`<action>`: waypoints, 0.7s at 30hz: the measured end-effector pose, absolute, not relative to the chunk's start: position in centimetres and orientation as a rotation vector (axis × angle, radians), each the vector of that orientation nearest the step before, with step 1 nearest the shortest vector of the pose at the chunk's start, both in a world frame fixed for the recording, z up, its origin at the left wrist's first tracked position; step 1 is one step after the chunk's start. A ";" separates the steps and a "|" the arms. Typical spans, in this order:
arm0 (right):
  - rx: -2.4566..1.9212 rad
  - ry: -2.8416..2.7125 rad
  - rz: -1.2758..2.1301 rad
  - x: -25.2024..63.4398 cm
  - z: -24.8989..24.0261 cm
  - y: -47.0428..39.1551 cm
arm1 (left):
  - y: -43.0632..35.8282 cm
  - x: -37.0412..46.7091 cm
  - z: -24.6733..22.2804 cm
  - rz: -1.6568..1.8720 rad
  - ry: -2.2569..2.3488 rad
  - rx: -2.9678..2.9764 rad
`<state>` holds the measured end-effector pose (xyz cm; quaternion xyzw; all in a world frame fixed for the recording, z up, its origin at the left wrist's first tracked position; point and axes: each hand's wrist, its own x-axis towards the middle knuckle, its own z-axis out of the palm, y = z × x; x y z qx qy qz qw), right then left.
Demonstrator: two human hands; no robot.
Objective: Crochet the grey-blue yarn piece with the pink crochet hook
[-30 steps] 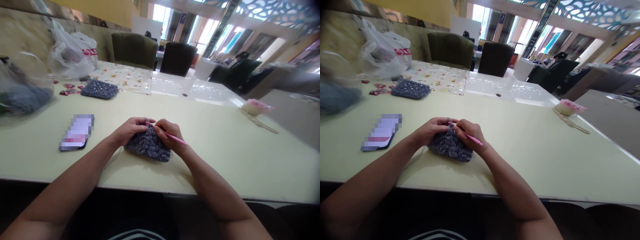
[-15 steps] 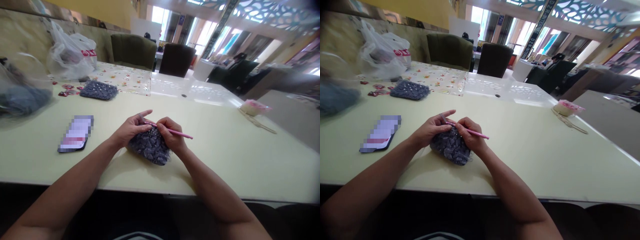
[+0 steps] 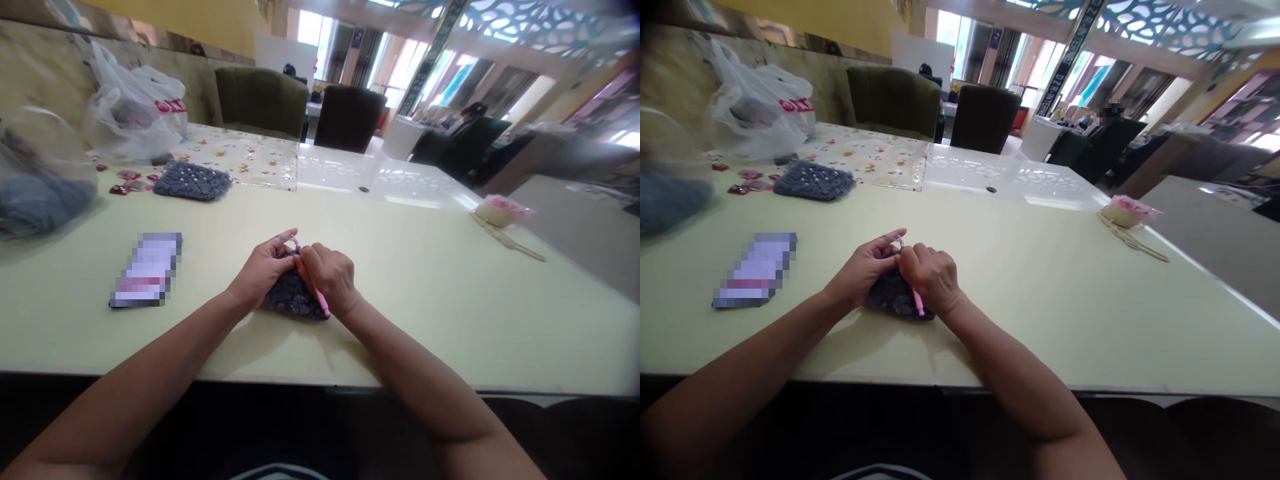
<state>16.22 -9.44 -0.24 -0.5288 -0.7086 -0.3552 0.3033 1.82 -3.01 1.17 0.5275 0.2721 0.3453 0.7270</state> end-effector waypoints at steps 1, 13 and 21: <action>-1.391 -1.875 -0.949 16.1 -0.3 -9.5 | -2.9 1.8 1.2 0.721 0.593 1.125; -1.072 -1.991 -0.338 17.5 0.2 -9.7 | 0.1 -0.4 2.3 0.408 0.406 1.003; -1.106 -1.952 -0.051 17.5 2.0 -10.6 | 0.6 -0.9 2.8 0.454 0.521 1.066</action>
